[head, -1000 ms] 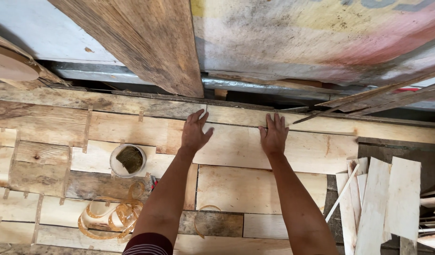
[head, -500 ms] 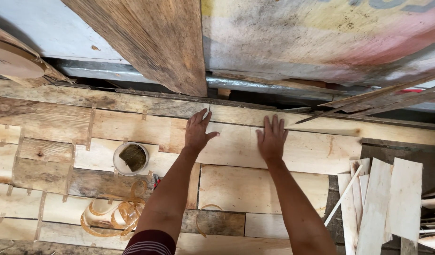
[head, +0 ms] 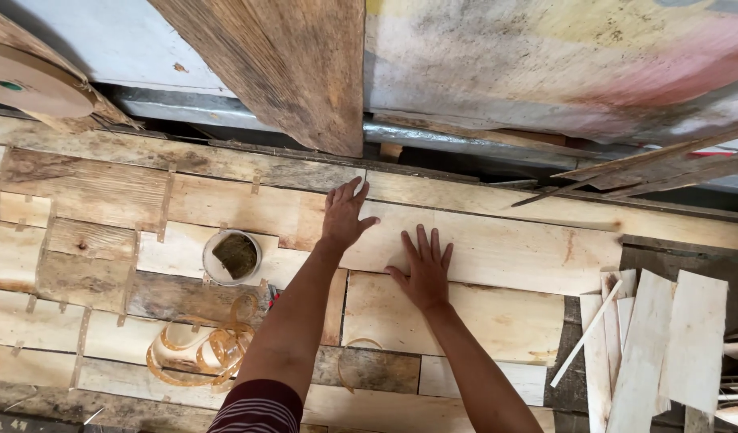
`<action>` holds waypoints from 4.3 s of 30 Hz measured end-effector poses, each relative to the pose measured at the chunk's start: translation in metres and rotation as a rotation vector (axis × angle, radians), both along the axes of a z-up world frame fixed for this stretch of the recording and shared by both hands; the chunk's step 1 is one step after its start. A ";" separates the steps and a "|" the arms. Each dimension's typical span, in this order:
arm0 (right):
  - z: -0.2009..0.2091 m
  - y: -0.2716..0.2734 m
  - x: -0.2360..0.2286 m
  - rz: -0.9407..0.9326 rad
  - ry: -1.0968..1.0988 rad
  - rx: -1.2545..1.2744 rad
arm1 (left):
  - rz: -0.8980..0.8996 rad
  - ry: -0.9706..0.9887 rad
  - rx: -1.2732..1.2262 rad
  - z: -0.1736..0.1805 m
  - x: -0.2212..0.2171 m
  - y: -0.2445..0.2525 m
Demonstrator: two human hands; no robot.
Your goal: Cutting and fitting wood veneer strips into a mosaic pattern on a workbench.
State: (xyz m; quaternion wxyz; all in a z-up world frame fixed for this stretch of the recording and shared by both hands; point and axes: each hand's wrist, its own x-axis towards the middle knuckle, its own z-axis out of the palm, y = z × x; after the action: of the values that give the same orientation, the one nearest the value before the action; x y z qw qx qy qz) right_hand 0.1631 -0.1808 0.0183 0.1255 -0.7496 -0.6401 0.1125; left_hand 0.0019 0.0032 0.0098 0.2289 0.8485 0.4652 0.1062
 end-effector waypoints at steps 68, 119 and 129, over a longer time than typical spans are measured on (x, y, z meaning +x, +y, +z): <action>-0.005 0.070 -0.020 -0.157 0.092 0.122 | 0.111 0.167 0.003 0.005 -0.032 -0.036; -0.017 0.088 -0.023 -0.143 -0.019 -0.058 | 0.128 -0.005 -0.071 0.003 -0.038 -0.034; -0.019 0.078 -0.015 -0.182 0.079 0.169 | 0.073 -0.046 -0.054 -0.009 -0.044 -0.034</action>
State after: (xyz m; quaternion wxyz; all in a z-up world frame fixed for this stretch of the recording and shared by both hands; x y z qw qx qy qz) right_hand 0.1482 -0.1026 -0.0009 0.2230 -0.7863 -0.5712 0.0755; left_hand -0.0426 -0.0309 0.0004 0.2584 0.8217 0.4933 0.1213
